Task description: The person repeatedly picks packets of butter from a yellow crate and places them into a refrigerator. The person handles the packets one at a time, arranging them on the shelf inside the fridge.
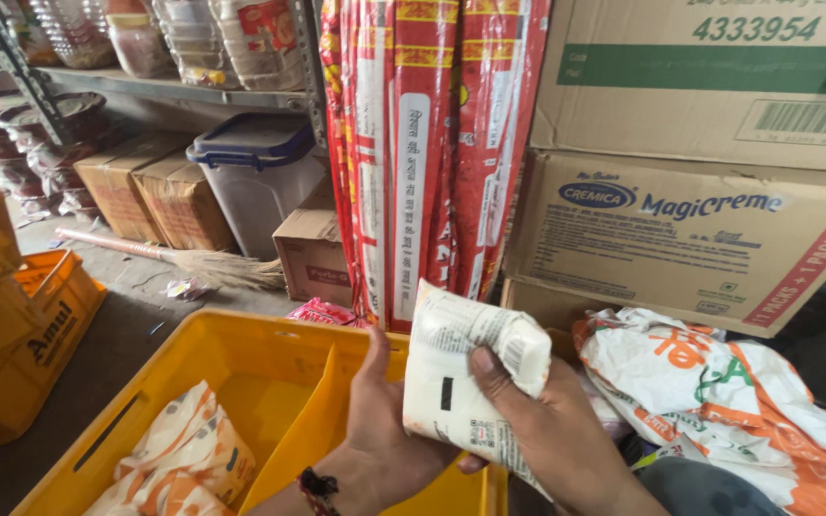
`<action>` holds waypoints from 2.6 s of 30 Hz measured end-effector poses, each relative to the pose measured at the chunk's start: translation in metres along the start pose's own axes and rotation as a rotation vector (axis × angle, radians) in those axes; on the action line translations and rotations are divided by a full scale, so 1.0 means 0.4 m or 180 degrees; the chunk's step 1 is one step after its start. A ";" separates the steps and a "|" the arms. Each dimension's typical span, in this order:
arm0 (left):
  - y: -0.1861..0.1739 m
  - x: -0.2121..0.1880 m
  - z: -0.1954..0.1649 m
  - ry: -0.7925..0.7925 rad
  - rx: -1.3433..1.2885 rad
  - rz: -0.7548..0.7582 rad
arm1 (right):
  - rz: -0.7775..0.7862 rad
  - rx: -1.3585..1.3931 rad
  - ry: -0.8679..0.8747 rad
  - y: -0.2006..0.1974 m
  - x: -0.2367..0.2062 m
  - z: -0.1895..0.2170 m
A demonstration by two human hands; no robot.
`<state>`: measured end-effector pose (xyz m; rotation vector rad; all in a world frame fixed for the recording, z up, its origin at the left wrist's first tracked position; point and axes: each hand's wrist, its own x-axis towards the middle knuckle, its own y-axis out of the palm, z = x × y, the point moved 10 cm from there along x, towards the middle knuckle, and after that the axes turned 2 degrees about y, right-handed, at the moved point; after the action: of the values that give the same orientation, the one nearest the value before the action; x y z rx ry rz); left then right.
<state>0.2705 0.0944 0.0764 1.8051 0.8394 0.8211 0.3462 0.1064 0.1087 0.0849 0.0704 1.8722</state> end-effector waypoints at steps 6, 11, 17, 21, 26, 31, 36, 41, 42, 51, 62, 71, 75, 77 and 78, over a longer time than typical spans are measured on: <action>-0.011 0.055 -0.035 0.0349 0.0821 -0.1005 | -0.0143 0.0079 -0.0403 -0.145 -0.043 0.094; 0.151 0.267 0.127 -0.0415 0.2180 -0.0258 | -0.0965 0.0119 -0.0016 -0.399 -0.147 0.181; 0.356 0.543 0.490 -0.0833 0.3510 0.0413 | -0.1167 0.0204 -0.0107 -0.710 -0.366 0.338; 0.461 0.669 0.847 -0.1194 0.3197 0.0739 | -0.1505 -0.1020 0.0041 -0.923 -0.578 0.442; 0.534 0.707 1.223 -0.1821 0.3212 0.1360 | -0.2958 -0.1770 0.1131 -1.234 -0.900 0.473; 0.659 0.736 1.411 -0.0989 0.3572 0.2184 | -0.4865 -0.2972 0.1381 -1.479 -1.248 0.565; 0.758 0.742 1.491 -0.0107 0.4070 0.2778 | -0.5411 -0.5400 0.1286 -1.594 -1.349 0.679; 0.761 0.750 1.532 -0.0180 0.3995 0.2745 | -0.4496 -0.5226 0.2007 -1.686 -1.321 0.624; 0.746 0.752 1.540 -0.0320 0.3983 0.2678 | -0.4310 -0.4528 0.2721 -1.719 -1.335 0.569; 0.633 0.752 1.536 -0.1022 0.3811 0.2337 | -0.3688 -0.4086 0.3967 -1.760 -1.367 0.438; 0.649 0.826 1.363 -0.0204 0.3954 0.2092 | -0.3666 -0.5002 0.3083 -1.605 -1.052 0.519; 0.439 0.777 0.983 -0.0242 0.4076 0.1603 | -0.2354 -0.4870 0.1690 -1.117 -0.565 0.382; 0.380 0.673 0.639 0.0722 0.5269 0.1426 | -0.1640 -0.3269 0.1208 -0.898 -0.362 0.270; 0.352 0.580 0.441 0.1178 0.5595 0.1345 | -0.1395 -0.3007 0.1217 -0.782 -0.263 0.212; 0.324 0.529 0.354 0.1101 0.5650 0.1145 | -0.1224 -0.2856 0.1077 -0.713 -0.210 0.191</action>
<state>0.5252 0.1618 0.1868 3.4562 1.7899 0.5256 0.6495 0.1117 0.1565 -0.8053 -0.4873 1.3730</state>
